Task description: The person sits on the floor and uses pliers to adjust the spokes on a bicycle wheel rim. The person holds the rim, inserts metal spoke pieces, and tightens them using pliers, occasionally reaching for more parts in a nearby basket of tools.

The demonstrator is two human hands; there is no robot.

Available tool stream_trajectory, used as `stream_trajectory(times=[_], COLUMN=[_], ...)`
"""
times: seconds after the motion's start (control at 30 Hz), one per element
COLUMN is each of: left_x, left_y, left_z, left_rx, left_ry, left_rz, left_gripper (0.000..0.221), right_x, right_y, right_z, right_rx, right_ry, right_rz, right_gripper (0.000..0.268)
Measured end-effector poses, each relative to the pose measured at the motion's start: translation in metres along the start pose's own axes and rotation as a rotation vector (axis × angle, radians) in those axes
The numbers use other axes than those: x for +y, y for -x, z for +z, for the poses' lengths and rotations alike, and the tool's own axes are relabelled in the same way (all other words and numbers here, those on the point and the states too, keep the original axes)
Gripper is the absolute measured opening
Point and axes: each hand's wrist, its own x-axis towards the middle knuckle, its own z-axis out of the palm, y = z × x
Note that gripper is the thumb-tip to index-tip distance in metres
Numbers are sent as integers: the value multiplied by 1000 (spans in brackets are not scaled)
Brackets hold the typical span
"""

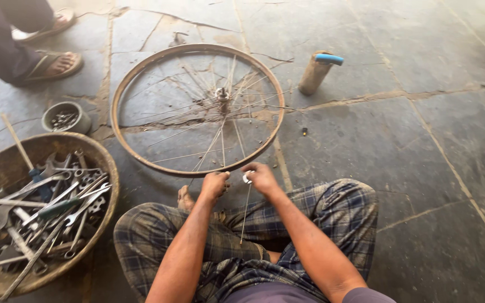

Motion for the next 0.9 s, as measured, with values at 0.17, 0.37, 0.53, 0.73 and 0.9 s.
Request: stream_trajectory(times=[0.17,0.37,0.53,0.73,0.9], left_x=[8,-4,-4,20,48], left_y=[8,-19,-13,14,36], left_z=[-1,-3,-1,-5,5], left_rx=[-68,-90,-29,-90,-238], left_ry=[90,52,10,28,41], left_rz=[-32,72,168,257,100], left_gripper=[26,33,28,38,50], right_x=[-19,-9,-5,-24,-24], right_y=[18,38,36,42,42], right_z=[22,61,76,69,80], right_rx=[-57,165,262,293,257], right_ry=[19,-530,-591,-530,-1219], right_rz=[119,511,489,558,476], right_gripper=[17,23,26,24,15])
